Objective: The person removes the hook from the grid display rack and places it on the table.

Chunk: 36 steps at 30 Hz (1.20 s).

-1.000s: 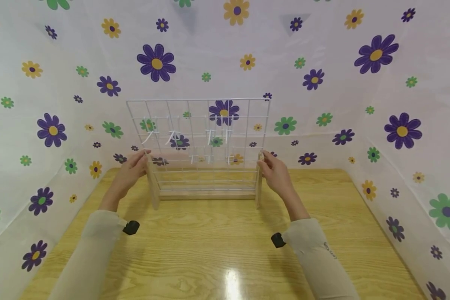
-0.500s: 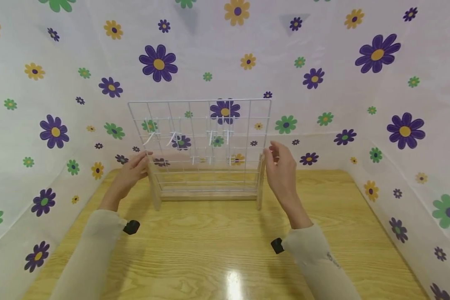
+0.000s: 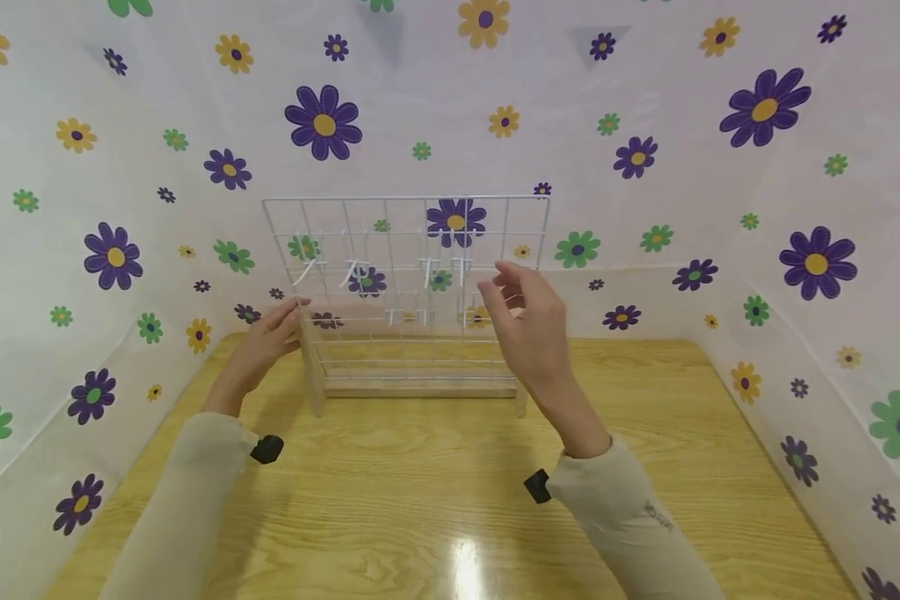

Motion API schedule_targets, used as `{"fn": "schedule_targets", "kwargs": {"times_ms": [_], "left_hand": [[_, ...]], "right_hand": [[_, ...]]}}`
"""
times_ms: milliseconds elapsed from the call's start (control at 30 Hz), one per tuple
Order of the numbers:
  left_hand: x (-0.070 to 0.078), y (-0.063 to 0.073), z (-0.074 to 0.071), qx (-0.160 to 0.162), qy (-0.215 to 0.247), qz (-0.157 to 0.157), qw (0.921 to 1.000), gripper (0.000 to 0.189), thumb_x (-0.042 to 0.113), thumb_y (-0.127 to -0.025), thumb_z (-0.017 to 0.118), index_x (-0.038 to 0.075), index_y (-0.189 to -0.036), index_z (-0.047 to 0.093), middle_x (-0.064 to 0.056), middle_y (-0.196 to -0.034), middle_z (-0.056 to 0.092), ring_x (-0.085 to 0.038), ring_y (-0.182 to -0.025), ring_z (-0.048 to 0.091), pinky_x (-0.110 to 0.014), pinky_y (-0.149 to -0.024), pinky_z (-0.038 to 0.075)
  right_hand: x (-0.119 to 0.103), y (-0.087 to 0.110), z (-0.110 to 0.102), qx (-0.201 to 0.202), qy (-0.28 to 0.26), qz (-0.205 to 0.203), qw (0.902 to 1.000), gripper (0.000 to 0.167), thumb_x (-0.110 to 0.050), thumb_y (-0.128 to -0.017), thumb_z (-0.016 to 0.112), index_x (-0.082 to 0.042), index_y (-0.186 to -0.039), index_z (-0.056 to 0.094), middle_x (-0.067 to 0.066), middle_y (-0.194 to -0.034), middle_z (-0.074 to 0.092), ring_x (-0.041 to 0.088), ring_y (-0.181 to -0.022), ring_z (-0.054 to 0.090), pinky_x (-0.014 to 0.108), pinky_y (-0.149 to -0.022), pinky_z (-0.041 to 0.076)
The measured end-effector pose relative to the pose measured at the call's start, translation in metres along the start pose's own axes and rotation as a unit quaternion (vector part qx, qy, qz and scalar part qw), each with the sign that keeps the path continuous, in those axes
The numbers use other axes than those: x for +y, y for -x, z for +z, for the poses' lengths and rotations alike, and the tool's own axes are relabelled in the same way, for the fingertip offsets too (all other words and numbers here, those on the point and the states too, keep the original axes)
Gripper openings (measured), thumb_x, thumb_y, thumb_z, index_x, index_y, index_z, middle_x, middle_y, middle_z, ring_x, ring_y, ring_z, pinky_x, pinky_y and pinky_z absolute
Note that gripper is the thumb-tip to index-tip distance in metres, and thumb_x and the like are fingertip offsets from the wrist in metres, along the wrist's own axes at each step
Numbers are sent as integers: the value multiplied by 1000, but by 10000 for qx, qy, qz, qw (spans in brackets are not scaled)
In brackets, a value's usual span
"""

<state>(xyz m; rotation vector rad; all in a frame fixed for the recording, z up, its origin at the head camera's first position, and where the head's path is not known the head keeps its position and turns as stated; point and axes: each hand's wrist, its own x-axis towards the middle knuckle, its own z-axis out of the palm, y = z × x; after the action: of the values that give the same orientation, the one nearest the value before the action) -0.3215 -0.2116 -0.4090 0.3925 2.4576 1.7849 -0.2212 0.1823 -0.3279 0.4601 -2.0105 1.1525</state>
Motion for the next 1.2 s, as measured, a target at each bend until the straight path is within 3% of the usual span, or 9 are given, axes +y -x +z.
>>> {"fn": "schedule_targets", "kwargs": {"times_ms": [267, 733, 1067, 1200], "left_hand": [[-2, -4, -1, 33, -56, -53, 10000, 52, 33, -114, 36, 12, -162, 34, -18, -167, 26, -42, -150, 31, -55, -119, 34], [-5, -3, 2, 21, -34, -93, 9999, 52, 32, -114, 36, 13, -163, 32, -18, -168, 24, -43, -150, 29, -56, -118, 33], [-5, -4, 0, 68, -143, -71, 9998, 52, 35, -114, 37, 15, -162, 35, -16, -168, 25, -42, -150, 31, -55, -118, 36], [-5, -4, -1, 108, -140, -122, 9998, 52, 35, -114, 37, 15, -162, 35, -16, -167, 26, -42, -150, 31, -55, -118, 36]], "right_hand": [[-14, -6, 13, -84, 189, -399, 9990, 37, -12, -91, 82, 7, -120, 69, 15, -99, 72, 23, -81, 68, 21, -75, 56], [-12, -5, 29, 151, 512, -303, 9981, 32, -13, -89, 84, 9, -110, 72, 18, -94, 73, 24, -74, 67, 38, -72, 60], [-11, -8, 26, 350, 392, -390, 9979, 20, -6, -91, 80, 8, -104, 72, 17, -89, 74, 24, -70, 68, 13, -68, 51], [-10, -12, 23, 470, 281, -562, 9969, 13, -1, -93, 76, 9, -100, 73, 18, -88, 76, 27, -68, 68, 8, -67, 48]]}}
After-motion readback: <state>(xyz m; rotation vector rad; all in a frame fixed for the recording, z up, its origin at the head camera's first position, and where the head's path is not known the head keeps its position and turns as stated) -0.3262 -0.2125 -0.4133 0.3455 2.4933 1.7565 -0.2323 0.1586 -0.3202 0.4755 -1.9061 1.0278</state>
